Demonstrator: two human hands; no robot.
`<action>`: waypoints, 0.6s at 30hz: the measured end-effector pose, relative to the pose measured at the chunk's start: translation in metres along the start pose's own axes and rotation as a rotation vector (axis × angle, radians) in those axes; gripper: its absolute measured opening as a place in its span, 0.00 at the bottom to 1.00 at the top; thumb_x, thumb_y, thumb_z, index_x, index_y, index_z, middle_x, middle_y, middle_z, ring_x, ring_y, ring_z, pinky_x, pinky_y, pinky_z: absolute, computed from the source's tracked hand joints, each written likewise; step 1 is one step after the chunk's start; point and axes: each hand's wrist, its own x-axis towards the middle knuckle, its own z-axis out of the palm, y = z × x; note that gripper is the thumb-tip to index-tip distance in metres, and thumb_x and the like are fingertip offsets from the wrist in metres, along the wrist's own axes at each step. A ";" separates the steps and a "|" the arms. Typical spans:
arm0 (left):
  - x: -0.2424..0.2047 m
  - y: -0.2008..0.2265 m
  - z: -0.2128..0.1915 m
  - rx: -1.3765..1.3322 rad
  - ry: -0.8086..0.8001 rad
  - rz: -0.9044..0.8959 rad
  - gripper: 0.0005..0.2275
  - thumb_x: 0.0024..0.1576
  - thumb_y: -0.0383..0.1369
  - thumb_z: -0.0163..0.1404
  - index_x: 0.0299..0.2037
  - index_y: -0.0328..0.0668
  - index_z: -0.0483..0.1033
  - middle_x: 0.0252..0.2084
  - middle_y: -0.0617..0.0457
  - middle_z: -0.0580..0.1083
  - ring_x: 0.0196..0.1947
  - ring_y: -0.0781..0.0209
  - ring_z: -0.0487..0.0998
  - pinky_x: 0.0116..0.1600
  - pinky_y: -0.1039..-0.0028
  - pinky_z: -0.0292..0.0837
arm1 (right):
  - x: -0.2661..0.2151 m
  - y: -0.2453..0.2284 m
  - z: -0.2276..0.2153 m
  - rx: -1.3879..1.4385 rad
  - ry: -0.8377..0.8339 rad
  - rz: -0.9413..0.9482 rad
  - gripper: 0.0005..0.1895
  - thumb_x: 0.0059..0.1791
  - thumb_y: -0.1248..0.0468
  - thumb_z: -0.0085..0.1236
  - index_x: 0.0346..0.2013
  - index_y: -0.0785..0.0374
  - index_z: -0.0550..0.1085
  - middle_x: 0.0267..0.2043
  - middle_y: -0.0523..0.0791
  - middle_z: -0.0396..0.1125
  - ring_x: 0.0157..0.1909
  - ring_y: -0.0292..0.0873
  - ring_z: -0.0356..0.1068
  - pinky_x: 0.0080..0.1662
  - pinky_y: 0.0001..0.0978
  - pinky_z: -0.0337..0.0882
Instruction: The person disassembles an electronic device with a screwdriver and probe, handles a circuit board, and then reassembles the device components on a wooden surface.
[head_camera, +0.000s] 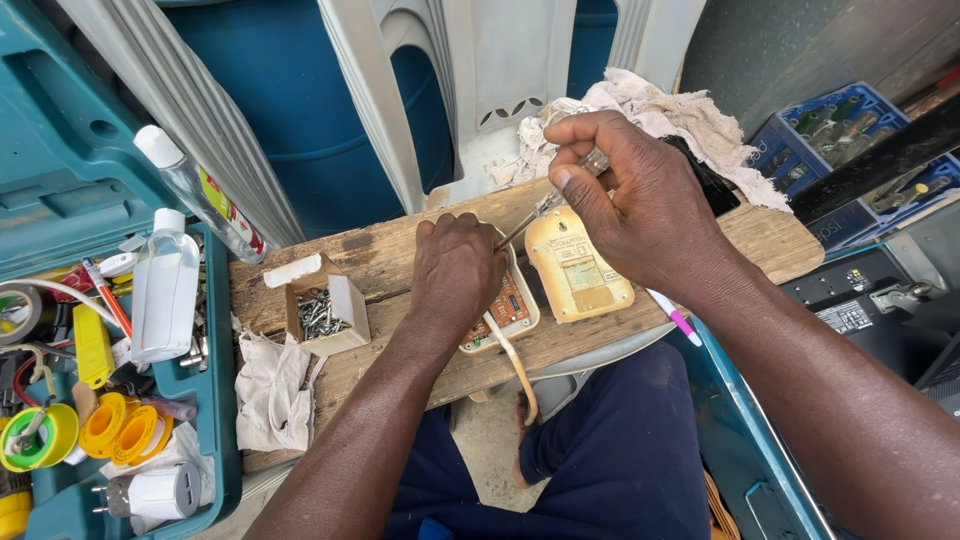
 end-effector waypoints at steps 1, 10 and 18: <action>0.000 0.002 -0.006 -0.001 -0.001 0.003 0.10 0.62 0.42 0.52 0.40 0.51 0.85 0.41 0.52 0.79 0.47 0.49 0.75 0.56 0.55 0.61 | -0.001 0.003 0.001 -0.001 0.001 0.002 0.19 0.60 0.55 0.50 0.63 0.57 0.72 0.50 0.43 0.72 0.30 0.41 0.71 0.36 0.42 0.69; -0.008 0.004 -0.016 -0.181 0.003 -0.001 0.12 0.51 0.31 0.49 0.36 0.51 0.88 0.38 0.51 0.82 0.45 0.46 0.77 0.55 0.53 0.61 | -0.005 0.019 0.012 -0.102 0.117 -0.222 0.16 0.63 0.58 0.50 0.62 0.63 0.72 0.58 0.48 0.72 0.54 0.53 0.76 0.46 0.52 0.75; -0.010 0.007 -0.007 -0.121 0.164 0.042 0.10 0.56 0.30 0.48 0.23 0.52 0.79 0.27 0.53 0.78 0.32 0.48 0.75 0.45 0.54 0.62 | -0.002 0.026 0.021 -0.141 0.056 -0.263 0.19 0.63 0.53 0.46 0.65 0.59 0.71 0.60 0.47 0.71 0.55 0.58 0.74 0.48 0.59 0.76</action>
